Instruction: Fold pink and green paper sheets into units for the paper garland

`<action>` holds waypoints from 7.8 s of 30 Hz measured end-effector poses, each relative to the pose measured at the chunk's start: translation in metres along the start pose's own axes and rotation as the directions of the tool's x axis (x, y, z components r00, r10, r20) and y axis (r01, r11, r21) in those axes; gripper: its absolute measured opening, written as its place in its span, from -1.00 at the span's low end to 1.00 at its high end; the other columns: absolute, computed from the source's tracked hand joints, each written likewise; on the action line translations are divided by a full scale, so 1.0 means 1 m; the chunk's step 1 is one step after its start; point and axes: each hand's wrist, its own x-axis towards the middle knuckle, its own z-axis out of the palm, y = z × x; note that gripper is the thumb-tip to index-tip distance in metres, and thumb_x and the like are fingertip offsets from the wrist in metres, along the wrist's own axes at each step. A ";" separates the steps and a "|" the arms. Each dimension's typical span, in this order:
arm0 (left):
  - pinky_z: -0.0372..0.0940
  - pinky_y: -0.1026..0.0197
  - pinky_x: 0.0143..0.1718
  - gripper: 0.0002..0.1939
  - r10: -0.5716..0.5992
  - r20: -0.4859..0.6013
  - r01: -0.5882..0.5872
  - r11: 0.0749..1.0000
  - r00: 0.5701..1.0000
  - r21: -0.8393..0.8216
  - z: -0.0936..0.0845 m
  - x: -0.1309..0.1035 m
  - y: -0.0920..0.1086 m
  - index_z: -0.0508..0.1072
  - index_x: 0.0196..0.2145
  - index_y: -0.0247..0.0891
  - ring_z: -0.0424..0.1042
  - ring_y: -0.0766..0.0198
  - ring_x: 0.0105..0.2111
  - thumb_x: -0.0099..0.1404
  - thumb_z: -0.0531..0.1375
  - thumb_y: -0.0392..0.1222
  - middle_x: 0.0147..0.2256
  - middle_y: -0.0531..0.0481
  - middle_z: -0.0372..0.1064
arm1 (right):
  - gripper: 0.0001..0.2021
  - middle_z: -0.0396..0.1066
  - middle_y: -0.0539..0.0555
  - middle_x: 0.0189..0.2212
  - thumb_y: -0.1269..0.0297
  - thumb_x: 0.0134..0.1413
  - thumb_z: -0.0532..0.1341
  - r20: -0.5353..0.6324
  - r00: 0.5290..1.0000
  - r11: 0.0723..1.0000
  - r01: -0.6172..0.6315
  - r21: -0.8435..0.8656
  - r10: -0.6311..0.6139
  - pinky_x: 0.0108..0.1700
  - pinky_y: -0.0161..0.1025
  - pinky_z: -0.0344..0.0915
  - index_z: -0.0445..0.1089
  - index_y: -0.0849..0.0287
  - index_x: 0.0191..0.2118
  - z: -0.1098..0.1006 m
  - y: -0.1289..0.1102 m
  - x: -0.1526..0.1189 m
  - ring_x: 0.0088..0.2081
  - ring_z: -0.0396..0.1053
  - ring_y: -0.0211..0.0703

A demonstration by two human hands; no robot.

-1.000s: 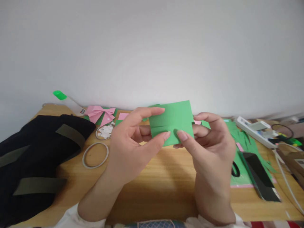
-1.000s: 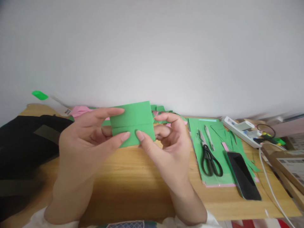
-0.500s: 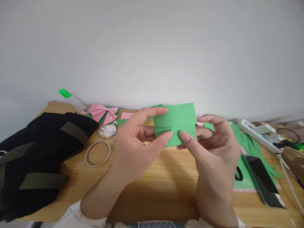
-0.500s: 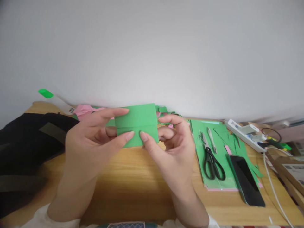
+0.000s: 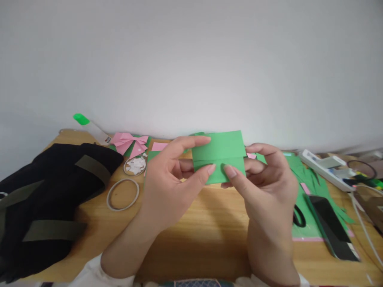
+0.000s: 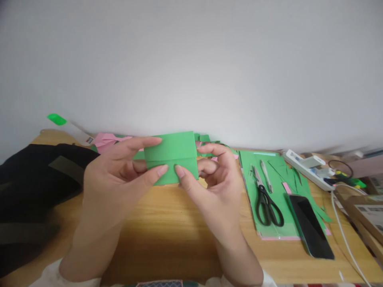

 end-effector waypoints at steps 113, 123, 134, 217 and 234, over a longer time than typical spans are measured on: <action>0.52 0.37 -0.31 -0.45 -0.081 -0.176 0.083 0.997 0.981 0.007 -0.011 0.005 0.013 0.46 0.01 -0.19 0.59 0.33 -0.45 0.05 0.42 -0.40 -0.48 0.17 0.57 | -0.65 0.48 -0.11 -0.67 0.39 0.03 0.38 0.146 0.987 0.979 0.092 -0.180 -0.066 -0.54 -0.34 0.39 0.25 0.12 -0.63 -0.039 -0.008 0.011 -0.61 0.46 -0.26; 0.15 0.44 -0.71 -0.53 -0.221 0.021 0.219 0.973 0.975 0.078 0.002 0.002 0.005 0.54 -0.09 -0.12 0.34 0.46 -0.69 0.00 0.43 -0.34 -0.64 0.21 0.44 | -0.84 0.52 -0.10 -0.59 0.36 0.09 0.33 0.352 0.934 0.946 0.165 -0.278 -0.060 -0.49 -0.30 0.40 0.46 0.07 -0.50 -0.033 -0.006 0.012 -0.55 0.47 -0.25; 0.47 0.25 -0.37 -0.54 -0.358 0.060 0.343 0.923 0.932 0.176 -0.020 0.015 0.009 0.48 -0.07 -0.23 0.59 0.19 -0.43 0.04 0.40 -0.28 -0.46 0.05 0.57 | -0.94 0.55 -0.01 -0.46 0.28 0.14 0.31 0.210 0.974 0.968 0.129 -0.216 -0.083 -0.41 -0.37 0.41 0.53 0.11 -0.32 -0.040 -0.012 0.021 -0.44 0.48 -0.29; 0.46 0.53 -0.38 -0.74 0.001 0.064 0.003 0.998 0.998 -0.066 0.008 -0.002 -0.001 0.61 -0.30 -0.07 0.61 0.41 -0.40 0.12 0.35 -0.44 -0.38 0.21 0.62 | -0.85 0.44 -0.05 -0.44 0.49 0.00 0.39 0.208 0.923 0.902 0.367 -0.226 -0.324 -0.37 -0.24 0.24 0.54 0.05 -0.39 -0.026 -0.007 0.004 -0.33 0.38 -0.22; 0.45 0.53 -0.36 -0.80 -0.150 0.093 0.164 0.971 0.984 -0.175 0.009 -0.002 -0.002 0.63 -0.40 -0.06 0.59 0.44 -0.40 0.09 0.38 -0.39 -0.41 0.23 0.62 | -0.84 0.50 -0.04 -0.36 0.54 0.01 0.35 0.236 0.886 0.840 0.457 -0.294 -0.400 -0.18 -0.23 0.33 0.47 0.11 -0.39 -0.019 -0.011 0.005 -0.21 0.46 -0.19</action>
